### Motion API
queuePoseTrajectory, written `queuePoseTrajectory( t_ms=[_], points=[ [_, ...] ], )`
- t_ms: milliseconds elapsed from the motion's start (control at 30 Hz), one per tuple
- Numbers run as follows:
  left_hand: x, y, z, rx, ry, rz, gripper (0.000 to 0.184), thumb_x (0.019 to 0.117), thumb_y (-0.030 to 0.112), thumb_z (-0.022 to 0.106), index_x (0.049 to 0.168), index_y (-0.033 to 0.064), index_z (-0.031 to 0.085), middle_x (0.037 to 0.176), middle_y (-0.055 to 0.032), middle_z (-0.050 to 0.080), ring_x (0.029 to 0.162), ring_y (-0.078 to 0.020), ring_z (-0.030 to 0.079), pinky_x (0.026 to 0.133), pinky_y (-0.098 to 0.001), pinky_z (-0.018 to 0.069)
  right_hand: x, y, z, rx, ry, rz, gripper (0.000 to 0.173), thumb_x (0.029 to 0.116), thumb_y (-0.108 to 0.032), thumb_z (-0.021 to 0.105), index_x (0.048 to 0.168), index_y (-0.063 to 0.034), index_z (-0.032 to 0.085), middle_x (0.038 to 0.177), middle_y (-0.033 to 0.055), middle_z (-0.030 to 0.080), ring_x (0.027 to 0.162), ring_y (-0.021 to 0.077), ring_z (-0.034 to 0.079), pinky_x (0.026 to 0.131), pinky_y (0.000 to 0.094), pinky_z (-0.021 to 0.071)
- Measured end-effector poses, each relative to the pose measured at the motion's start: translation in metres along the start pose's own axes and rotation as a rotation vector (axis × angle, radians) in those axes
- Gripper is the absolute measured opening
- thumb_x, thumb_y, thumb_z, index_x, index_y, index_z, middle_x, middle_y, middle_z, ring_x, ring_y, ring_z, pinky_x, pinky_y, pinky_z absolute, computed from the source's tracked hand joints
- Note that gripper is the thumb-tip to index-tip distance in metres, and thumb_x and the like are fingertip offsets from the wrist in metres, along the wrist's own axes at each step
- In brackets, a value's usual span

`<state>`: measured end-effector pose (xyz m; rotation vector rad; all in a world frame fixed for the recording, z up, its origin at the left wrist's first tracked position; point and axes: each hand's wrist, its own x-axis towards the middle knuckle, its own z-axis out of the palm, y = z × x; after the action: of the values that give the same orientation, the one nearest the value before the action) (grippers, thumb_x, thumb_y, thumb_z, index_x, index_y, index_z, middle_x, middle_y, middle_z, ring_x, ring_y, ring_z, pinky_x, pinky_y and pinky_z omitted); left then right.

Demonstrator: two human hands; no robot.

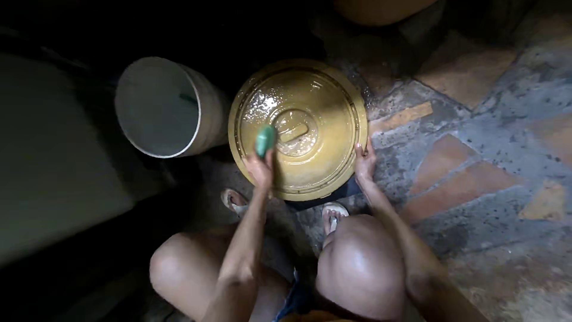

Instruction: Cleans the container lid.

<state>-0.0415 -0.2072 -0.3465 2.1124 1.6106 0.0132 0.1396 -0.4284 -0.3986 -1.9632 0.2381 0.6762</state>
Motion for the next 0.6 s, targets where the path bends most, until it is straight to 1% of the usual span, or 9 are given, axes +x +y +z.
queuePoseTrajectory(
  t_ms=[67,100,167,267,333,400,467,533,600],
  points=[
    [0.052,0.016,-0.007,-0.099,0.086,-0.157,0.073,0.0969,0.046,0.068,0.147,-0.0028,0.047,0.136,-0.0348,0.056,0.128,-0.0512,0.053,0.109,-0.0629,0.0413,0.002,0.004,0.001,0.089,-0.015,-0.010,0.060,0.1066,-0.024,0.056,0.160,-0.0088,0.034,0.159,0.0187,0.042,0.141,0.0283,0.048,0.116,0.0448,0.0399],
    [0.076,0.038,-0.005,-0.141,0.098,-0.135,0.073,0.0961,0.044,0.069,0.147,-0.0037,0.048,0.137,-0.0340,0.056,0.130,-0.0496,0.053,0.111,-0.0613,0.0413,0.004,0.004,0.001,0.127,-0.018,-0.018,0.060,0.1064,-0.023,0.056,0.160,-0.0080,0.034,0.159,0.0190,0.042,0.141,0.0283,0.048,0.116,0.0452,0.0399],
    [0.103,0.094,0.008,-0.160,0.014,0.000,0.071,0.0960,0.041,0.070,0.146,-0.0035,0.049,0.139,-0.0347,0.055,0.130,-0.0502,0.052,0.111,-0.0611,0.0415,0.002,0.005,0.001,0.161,-0.030,-0.028,0.060,0.1070,-0.023,0.055,0.161,-0.0077,0.032,0.160,0.0190,0.039,0.143,0.0281,0.045,0.117,0.0452,0.0386],
    [0.080,0.160,0.042,-0.085,-0.203,0.183,0.069,0.0977,0.044,0.067,0.149,0.0012,0.048,0.141,-0.0370,0.050,0.128,-0.0525,0.053,0.107,-0.0626,0.0446,-0.003,0.004,-0.003,0.148,-0.048,-0.013,0.061,0.1082,-0.029,0.052,0.162,-0.0125,0.030,0.163,0.0142,0.037,0.146,0.0257,0.042,0.119,0.0456,0.0358],
    [0.026,0.167,0.062,-0.035,-0.273,0.332,0.063,0.0976,0.044,0.067,0.144,0.0030,0.054,0.135,-0.0380,0.054,0.120,-0.0534,0.058,0.100,-0.0628,0.0497,0.000,0.004,-0.002,0.167,-0.049,-0.002,0.057,0.1097,-0.030,0.047,0.162,-0.0139,0.032,0.164,0.0120,0.036,0.147,0.0235,0.041,0.120,0.0450,0.0342],
    [-0.040,0.128,0.074,-0.002,-0.303,0.552,0.056,0.1005,0.043,0.064,0.146,0.0111,0.054,0.123,-0.0318,0.059,0.107,-0.0477,0.062,0.091,-0.0596,0.0535,-0.001,0.003,-0.002,0.210,-0.049,0.023,0.055,0.1103,-0.030,0.045,0.161,-0.0135,0.033,0.163,0.0117,0.038,0.146,0.0225,0.042,0.120,0.0441,0.0350],
    [-0.078,0.069,0.073,0.013,-0.268,0.660,0.053,0.0976,0.041,0.068,0.143,0.0149,0.061,0.109,-0.0232,0.067,0.096,-0.0406,0.067,0.082,-0.0545,0.0567,-0.003,0.000,-0.005,0.217,-0.049,0.040,0.055,0.1099,-0.031,0.046,0.161,-0.0148,0.033,0.160,0.0120,0.041,0.143,0.0221,0.046,0.117,0.0430,0.0379],
    [-0.088,0.008,0.044,0.025,-0.231,0.550,0.048,0.0934,0.039,0.073,0.134,0.0129,0.069,0.106,-0.0231,0.071,0.094,-0.0396,0.069,0.084,-0.0540,0.0573,-0.007,-0.001,-0.005,0.195,-0.045,0.047,0.057,0.1096,-0.035,0.047,0.162,-0.0179,0.033,0.160,0.0100,0.042,0.142,0.0204,0.047,0.116,0.0419,0.0393],
    [-0.061,-0.025,0.004,0.041,-0.155,0.254,0.052,0.0935,0.039,0.074,0.126,-0.0008,0.069,0.112,-0.0342,0.065,0.102,-0.0501,0.065,0.090,-0.0609,0.0540,-0.007,-0.002,-0.003,0.204,-0.036,0.020,0.056,0.1103,-0.031,0.046,0.161,-0.0135,0.033,0.163,0.0110,0.038,0.146,0.0201,0.042,0.119,0.0395,0.0354]
  ],
)
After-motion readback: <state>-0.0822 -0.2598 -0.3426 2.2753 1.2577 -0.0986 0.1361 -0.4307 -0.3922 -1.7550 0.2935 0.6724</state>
